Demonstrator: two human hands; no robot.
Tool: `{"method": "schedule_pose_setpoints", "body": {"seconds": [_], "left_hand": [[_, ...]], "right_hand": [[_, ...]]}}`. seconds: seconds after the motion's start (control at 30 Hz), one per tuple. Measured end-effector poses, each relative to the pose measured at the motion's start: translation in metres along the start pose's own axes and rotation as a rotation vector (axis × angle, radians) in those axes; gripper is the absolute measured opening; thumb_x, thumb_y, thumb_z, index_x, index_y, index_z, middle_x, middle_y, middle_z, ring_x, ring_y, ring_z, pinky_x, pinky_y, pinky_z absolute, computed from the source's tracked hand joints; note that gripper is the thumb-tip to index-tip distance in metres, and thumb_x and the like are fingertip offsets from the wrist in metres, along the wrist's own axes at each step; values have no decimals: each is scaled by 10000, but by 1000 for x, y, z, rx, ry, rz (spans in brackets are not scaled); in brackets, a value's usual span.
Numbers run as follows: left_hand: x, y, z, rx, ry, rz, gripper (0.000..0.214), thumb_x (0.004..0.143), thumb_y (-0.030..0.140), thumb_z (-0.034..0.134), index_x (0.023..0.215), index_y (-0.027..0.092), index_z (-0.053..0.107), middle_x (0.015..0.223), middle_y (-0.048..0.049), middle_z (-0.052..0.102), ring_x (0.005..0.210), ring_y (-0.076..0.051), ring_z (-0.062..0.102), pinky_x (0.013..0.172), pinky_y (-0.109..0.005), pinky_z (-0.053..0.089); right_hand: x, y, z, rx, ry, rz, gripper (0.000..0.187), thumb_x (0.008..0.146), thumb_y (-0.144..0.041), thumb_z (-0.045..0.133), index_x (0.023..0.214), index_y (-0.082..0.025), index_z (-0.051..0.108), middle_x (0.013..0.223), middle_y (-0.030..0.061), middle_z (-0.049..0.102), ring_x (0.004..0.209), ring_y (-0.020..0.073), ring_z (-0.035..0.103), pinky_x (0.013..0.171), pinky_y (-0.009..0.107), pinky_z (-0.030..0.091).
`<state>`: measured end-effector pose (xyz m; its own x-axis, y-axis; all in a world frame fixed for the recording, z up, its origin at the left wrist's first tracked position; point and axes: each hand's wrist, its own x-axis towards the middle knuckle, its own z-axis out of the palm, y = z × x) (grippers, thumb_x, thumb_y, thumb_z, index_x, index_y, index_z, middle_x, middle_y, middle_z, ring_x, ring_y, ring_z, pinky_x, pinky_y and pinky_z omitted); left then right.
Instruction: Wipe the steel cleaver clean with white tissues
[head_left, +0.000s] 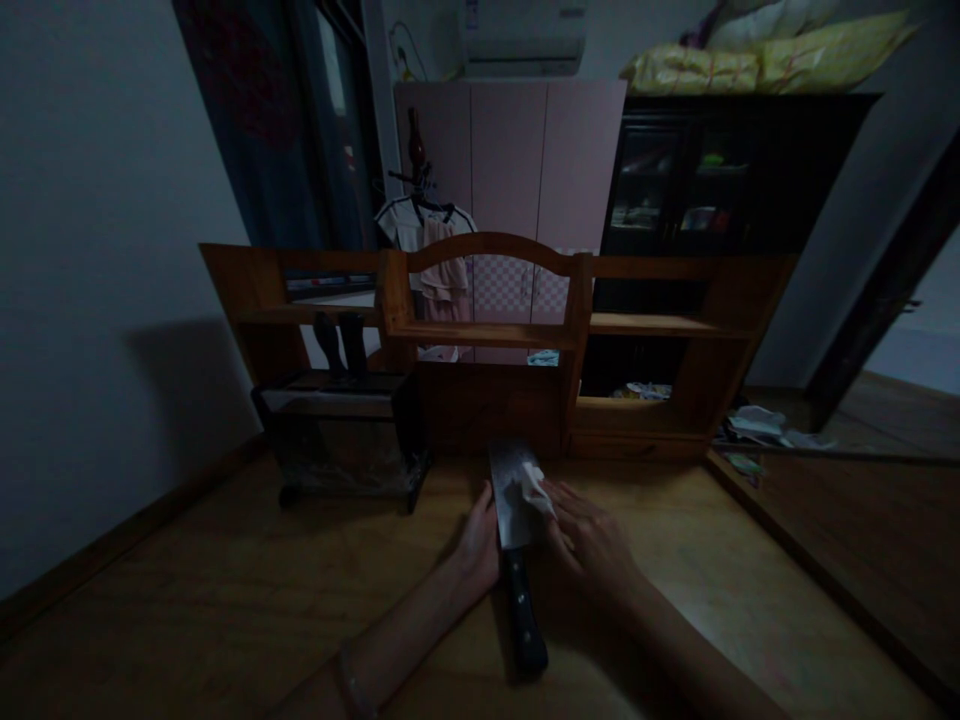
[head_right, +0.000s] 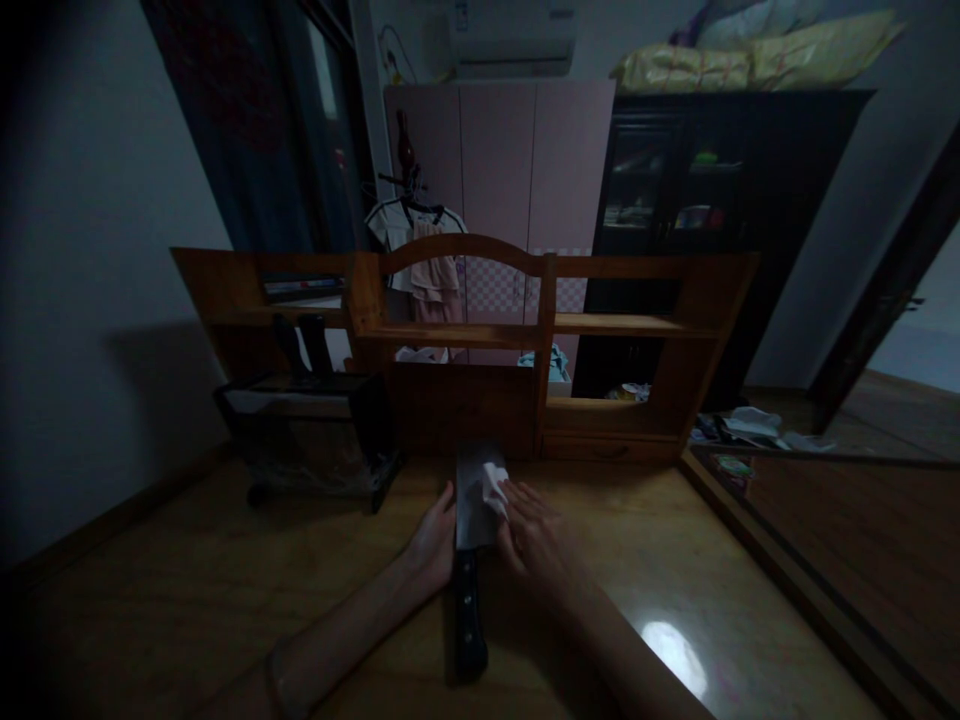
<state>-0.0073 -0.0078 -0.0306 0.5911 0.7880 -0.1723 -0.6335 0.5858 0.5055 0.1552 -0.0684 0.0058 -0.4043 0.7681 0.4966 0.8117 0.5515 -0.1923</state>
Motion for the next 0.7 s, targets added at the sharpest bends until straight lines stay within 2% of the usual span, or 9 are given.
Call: {"method": "schedule_pose_setpoints", "body": {"seconds": [0.13,0.23,0.43,0.57,0.63,0.7], "left_hand": [[6,-2,-6,-68,78,-42,516,958,510,375,908,83,659,780,-124,700,733,-238,678,834,-372,500],[5,-2,-4,-53,109,-26,488,959,482,389,864,84,654,739,-120,685,690,-227,671,793,-354,510],[-3,1,4,34,22,-26,587,982,514,281,1101,55,627,948,-170,708,845,-264,686,872,-388,481],[-3,2,3,59,-29,-31,629,973,546,284,1188,43,595,1037,-187,696,962,-294,665,951,-412,436],[-3,1,3,57,-36,-26,624,971,544,299,1217,44,580,1046,-183,695,975,-292,660,961,-404,428],[-1,1,0,34,-36,-11,605,972,531,309,1219,48,577,1031,-173,698,962,-282,663,951,-391,435]], "right_hand": [[2,-16,2,121,-170,-149,430,998,-236,328,1415,-219,435,1476,42,421,1394,158,324,1192,407,218],[2,-17,4,148,-208,-163,417,997,-244,328,1382,-204,483,1454,50,451,1388,162,335,1188,398,230],[-1,0,0,38,-133,-3,321,951,-235,409,1113,-184,682,1291,82,617,1232,197,545,1126,367,345],[-1,6,0,-101,-54,192,331,946,-236,400,889,-172,720,994,108,738,1009,237,675,1034,411,448],[0,6,-1,-113,5,203,332,944,-222,392,935,-163,719,1034,122,728,1044,246,662,1035,427,450],[0,3,-2,-70,50,113,340,943,-208,394,1127,-156,674,1253,128,635,1203,243,569,1089,439,400]]}}
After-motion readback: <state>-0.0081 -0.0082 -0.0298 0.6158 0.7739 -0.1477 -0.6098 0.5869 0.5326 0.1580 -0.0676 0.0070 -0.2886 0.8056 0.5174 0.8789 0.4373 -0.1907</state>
